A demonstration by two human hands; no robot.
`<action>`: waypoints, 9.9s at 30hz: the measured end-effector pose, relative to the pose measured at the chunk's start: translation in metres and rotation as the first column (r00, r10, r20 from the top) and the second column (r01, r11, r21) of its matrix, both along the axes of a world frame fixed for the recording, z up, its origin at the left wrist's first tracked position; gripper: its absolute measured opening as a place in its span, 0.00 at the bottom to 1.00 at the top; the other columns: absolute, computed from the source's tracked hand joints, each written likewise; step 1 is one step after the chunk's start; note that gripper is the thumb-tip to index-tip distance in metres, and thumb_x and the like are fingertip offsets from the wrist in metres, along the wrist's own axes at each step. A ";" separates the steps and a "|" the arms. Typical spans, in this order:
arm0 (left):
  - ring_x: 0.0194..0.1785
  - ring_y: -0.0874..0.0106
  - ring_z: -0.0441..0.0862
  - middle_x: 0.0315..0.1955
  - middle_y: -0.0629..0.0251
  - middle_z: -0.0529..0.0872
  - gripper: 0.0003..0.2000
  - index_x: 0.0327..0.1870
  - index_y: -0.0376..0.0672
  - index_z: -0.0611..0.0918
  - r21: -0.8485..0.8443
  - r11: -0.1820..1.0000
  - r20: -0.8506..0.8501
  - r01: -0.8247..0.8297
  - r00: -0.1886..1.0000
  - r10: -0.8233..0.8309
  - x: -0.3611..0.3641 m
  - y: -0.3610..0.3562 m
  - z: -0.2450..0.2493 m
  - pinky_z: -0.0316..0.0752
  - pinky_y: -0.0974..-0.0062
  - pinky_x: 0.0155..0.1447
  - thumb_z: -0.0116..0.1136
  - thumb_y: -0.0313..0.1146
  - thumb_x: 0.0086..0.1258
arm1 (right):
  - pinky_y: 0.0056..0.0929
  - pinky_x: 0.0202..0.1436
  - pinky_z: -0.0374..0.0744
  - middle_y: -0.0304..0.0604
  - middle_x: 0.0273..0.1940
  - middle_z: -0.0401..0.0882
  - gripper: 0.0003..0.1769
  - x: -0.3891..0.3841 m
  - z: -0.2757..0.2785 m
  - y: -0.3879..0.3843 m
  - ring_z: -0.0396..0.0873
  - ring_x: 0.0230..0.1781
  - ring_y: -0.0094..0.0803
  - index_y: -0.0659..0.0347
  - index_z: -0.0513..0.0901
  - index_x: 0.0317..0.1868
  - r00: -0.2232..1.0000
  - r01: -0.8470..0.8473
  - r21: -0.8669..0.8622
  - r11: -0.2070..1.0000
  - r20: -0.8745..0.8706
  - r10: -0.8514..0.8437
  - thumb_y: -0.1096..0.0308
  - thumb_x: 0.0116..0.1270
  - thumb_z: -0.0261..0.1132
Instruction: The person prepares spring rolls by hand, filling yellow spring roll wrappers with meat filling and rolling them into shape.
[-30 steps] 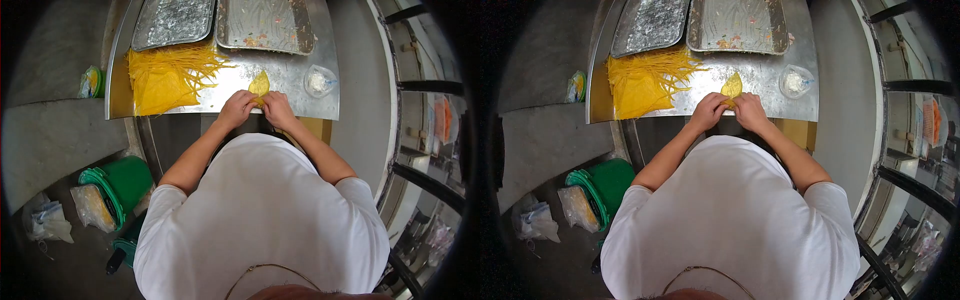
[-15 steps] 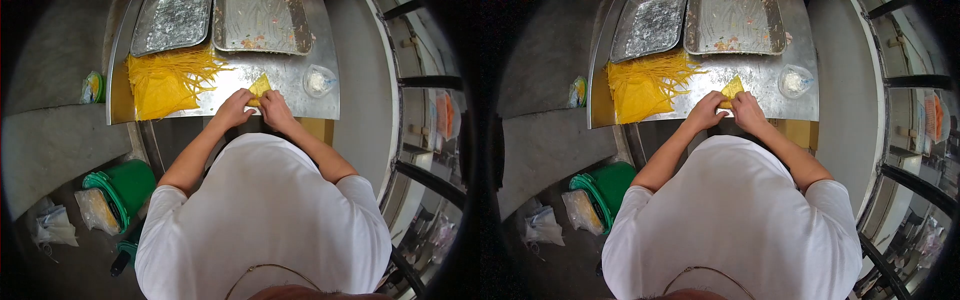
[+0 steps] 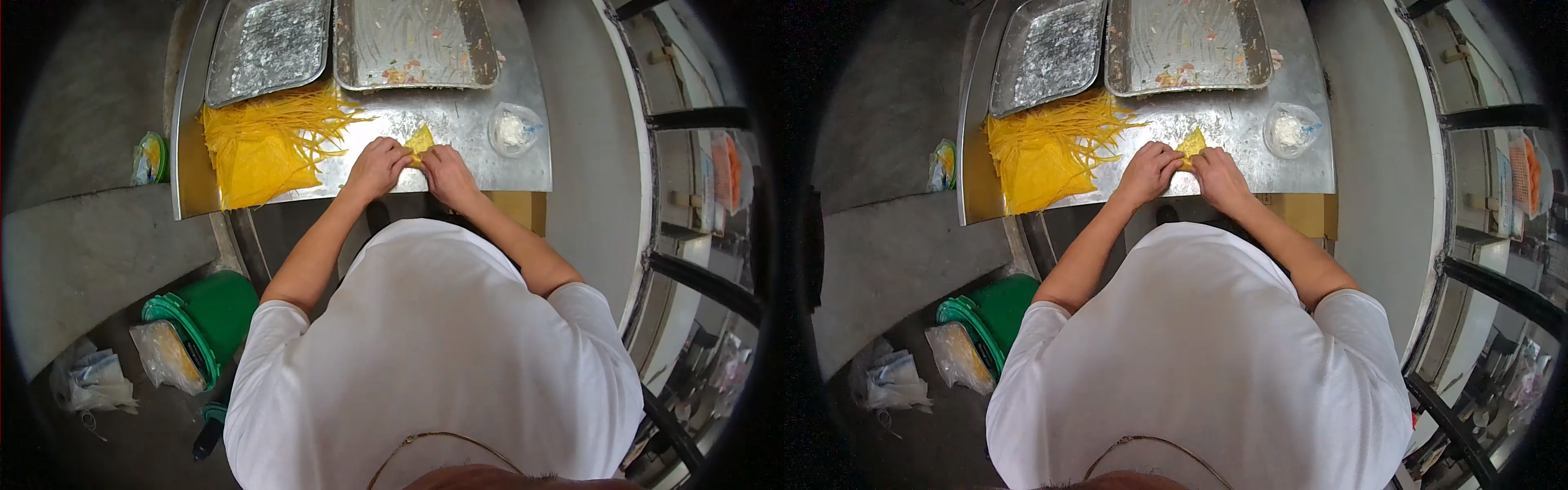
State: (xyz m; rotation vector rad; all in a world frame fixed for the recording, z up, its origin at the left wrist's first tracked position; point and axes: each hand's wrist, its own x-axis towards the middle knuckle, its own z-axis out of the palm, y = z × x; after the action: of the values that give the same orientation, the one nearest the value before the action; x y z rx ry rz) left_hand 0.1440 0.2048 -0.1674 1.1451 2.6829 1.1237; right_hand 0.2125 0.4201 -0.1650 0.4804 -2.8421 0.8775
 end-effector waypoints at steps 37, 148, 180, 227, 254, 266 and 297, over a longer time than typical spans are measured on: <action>0.54 0.59 0.82 0.49 0.64 0.86 0.16 0.56 0.46 0.88 0.042 0.999 -0.091 0.009 0.996 -0.006 0.020 0.002 -0.010 0.79 0.61 0.60 0.74 0.38 0.69 | 0.58 0.77 0.69 0.54 0.75 0.71 0.33 -0.026 0.047 0.045 0.68 0.76 0.55 0.42 0.79 0.77 0.973 -0.225 0.525 0.821 0.070 0.222 0.71 0.72 0.61; 0.56 0.58 0.82 0.51 0.64 0.88 0.13 0.51 0.44 0.87 0.264 0.730 0.034 -0.631 0.762 0.646 -0.028 -0.217 0.003 0.73 0.58 0.61 0.70 0.36 0.70 | 0.40 0.60 0.85 0.57 0.49 0.93 0.22 -0.403 0.048 -0.360 0.90 0.50 0.50 0.61 0.92 0.58 0.779 -0.379 0.105 0.920 0.573 0.255 0.68 0.63 0.68; 0.54 0.51 0.83 0.44 0.54 0.87 0.12 0.41 0.39 0.88 -0.069 0.744 -0.028 -0.664 0.747 0.664 -0.009 -0.218 0.001 0.78 0.57 0.62 0.78 0.36 0.64 | 0.27 0.48 0.83 0.45 0.44 0.93 0.16 -0.098 0.079 -0.085 0.85 0.41 0.23 0.68 0.89 0.61 0.744 0.083 -0.383 0.920 0.638 0.198 0.72 0.77 0.66; 0.60 0.54 0.81 0.53 0.60 0.87 0.13 0.48 0.41 0.90 0.062 0.974 -0.128 -0.219 0.966 0.225 0.032 -0.102 -0.008 0.74 0.54 0.66 0.75 0.35 0.66 | 0.48 0.70 0.77 0.57 0.61 0.81 0.22 0.005 0.040 -0.024 0.76 0.65 0.56 0.65 0.88 0.59 0.994 0.068 0.267 0.961 0.067 -0.089 0.75 0.63 0.66; 0.47 0.54 0.90 0.41 0.52 0.91 0.13 0.51 0.38 0.83 0.202 0.898 0.221 -0.392 0.911 0.348 -0.005 -0.084 0.050 0.83 0.59 0.51 0.73 0.28 0.69 | 0.44 0.58 0.83 0.52 0.37 0.90 0.16 -0.096 0.081 -0.108 0.87 0.45 0.51 0.56 0.92 0.51 0.928 -0.240 0.271 0.932 0.346 0.138 0.65 0.62 0.72; 0.35 0.84 0.82 0.34 0.69 0.90 0.08 0.47 0.38 0.88 0.427 0.652 0.680 -0.626 0.698 0.226 -0.001 -0.113 0.054 0.78 0.80 0.42 0.67 0.34 0.81 | 0.27 0.42 0.80 0.37 0.36 0.88 0.09 -0.094 0.120 -0.122 0.81 0.34 0.22 0.68 0.90 0.45 0.778 0.217 -0.619 0.755 0.577 0.249 0.69 0.73 0.73; 0.40 0.80 0.83 0.37 0.70 0.91 0.12 0.46 0.36 0.90 0.412 0.354 0.670 -0.839 0.543 0.506 0.064 -0.179 0.062 0.78 0.76 0.47 0.64 0.38 0.84 | 0.52 0.49 0.86 0.62 0.39 0.90 0.13 -0.129 0.096 -0.127 0.89 0.39 0.60 0.63 0.92 0.44 0.995 0.099 -0.052 0.994 -0.009 -0.100 0.68 0.70 0.62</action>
State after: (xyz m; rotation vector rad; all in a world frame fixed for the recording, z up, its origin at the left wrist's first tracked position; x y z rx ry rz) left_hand 0.2077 0.0255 -0.1057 -0.5023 2.3378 2.3216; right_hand 0.0835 0.2936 -0.0691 0.3335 -2.7978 0.9239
